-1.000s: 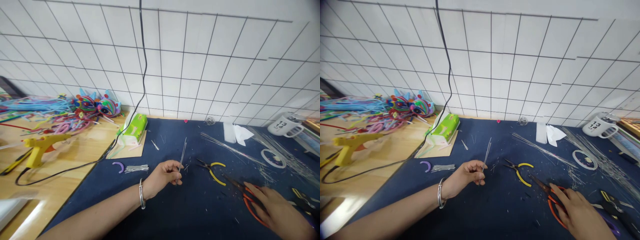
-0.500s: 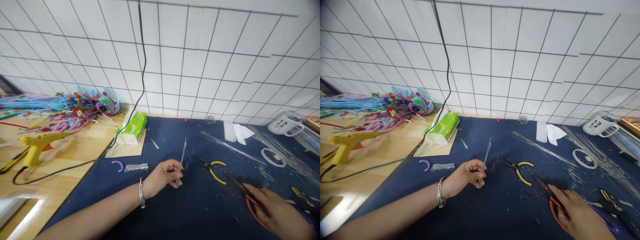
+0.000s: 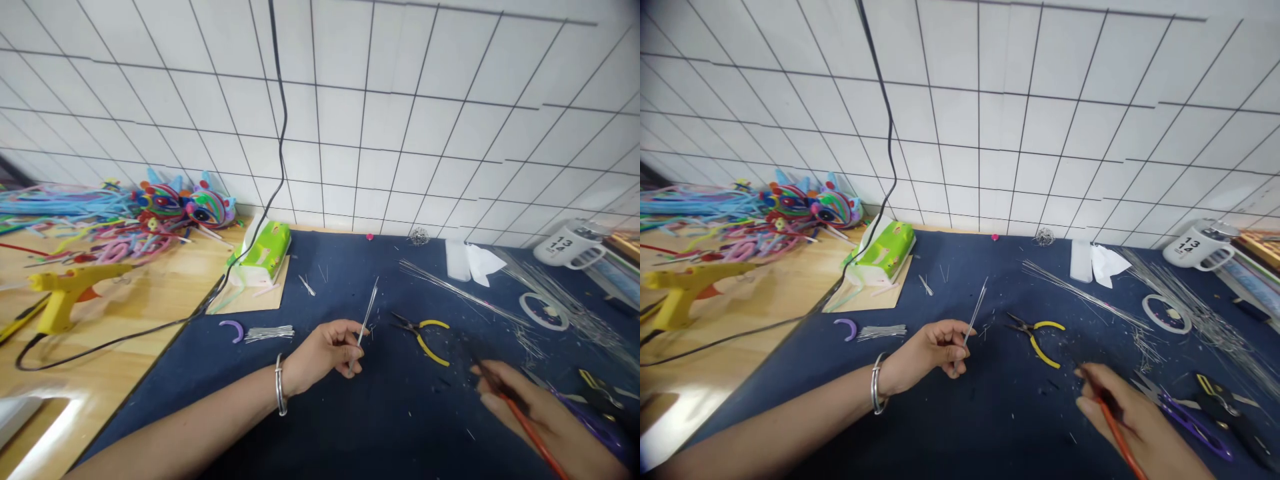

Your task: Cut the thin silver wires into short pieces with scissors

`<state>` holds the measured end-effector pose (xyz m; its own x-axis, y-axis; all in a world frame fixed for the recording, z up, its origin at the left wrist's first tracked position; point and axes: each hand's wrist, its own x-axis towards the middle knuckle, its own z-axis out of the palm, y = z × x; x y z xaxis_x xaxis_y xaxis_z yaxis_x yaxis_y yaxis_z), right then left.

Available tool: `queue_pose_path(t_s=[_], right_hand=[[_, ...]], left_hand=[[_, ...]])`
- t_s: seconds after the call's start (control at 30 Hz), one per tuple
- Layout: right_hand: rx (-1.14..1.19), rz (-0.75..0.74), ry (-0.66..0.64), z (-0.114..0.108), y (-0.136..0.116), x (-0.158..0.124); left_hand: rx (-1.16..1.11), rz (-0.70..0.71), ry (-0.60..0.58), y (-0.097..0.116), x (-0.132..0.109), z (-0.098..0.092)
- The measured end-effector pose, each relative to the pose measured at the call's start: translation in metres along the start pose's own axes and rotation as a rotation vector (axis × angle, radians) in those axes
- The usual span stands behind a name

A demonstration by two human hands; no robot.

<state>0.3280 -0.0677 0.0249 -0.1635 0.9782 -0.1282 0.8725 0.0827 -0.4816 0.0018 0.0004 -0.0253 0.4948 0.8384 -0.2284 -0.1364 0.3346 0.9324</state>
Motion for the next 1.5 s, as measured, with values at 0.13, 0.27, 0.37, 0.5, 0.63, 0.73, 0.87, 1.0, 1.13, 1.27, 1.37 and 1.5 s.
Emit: queue_pose_path(t_s=[0.13,0.27,0.37,0.5,0.63,0.73,0.87,1.0,1.13,1.27,1.37,1.5], right_hand=[[0.176,-0.100,-0.286,0.005,-0.063,0.035],[0.198,-0.222,-0.384,0.010,-0.091,0.065],[0.206,-0.290,-0.450,0.015,-0.095,0.082],[0.231,-0.291,-0.547,0.020,-0.095,0.096],[0.224,-0.297,-0.572,0.018,-0.102,0.099],[0.193,-0.327,-0.562,0.016,-0.105,0.100],[0.185,-0.340,-0.573,0.018,-0.105,0.102],[0.185,-0.360,-0.571,0.020,-0.104,0.102],[0.206,-0.361,-0.575,0.022,-0.103,0.101],[0.240,-0.350,-0.585,0.024,-0.102,0.100],[0.278,-0.318,-0.586,0.026,-0.103,0.098],[0.376,-0.179,-0.651,0.030,-0.108,0.094]], left_hand=[[-0.008,0.004,-0.032,0.004,-0.002,0.001],[-0.019,-0.005,-0.060,0.009,-0.004,-0.001],[-0.029,-0.046,-0.095,0.012,-0.005,-0.003],[-0.045,-0.084,-0.118,0.016,-0.005,-0.004],[-0.054,-0.094,-0.136,0.018,-0.007,-0.003],[-0.063,-0.101,-0.148,0.019,-0.008,-0.003],[-0.069,-0.107,-0.154,0.021,-0.009,-0.002],[-0.064,-0.114,-0.159,0.021,-0.009,-0.002],[-0.058,-0.116,-0.162,0.021,-0.010,-0.001],[-0.061,-0.124,-0.161,0.020,-0.010,-0.001],[-0.068,-0.124,-0.171,0.019,-0.010,-0.001],[-0.084,-0.140,-0.198,0.019,-0.010,-0.001]])
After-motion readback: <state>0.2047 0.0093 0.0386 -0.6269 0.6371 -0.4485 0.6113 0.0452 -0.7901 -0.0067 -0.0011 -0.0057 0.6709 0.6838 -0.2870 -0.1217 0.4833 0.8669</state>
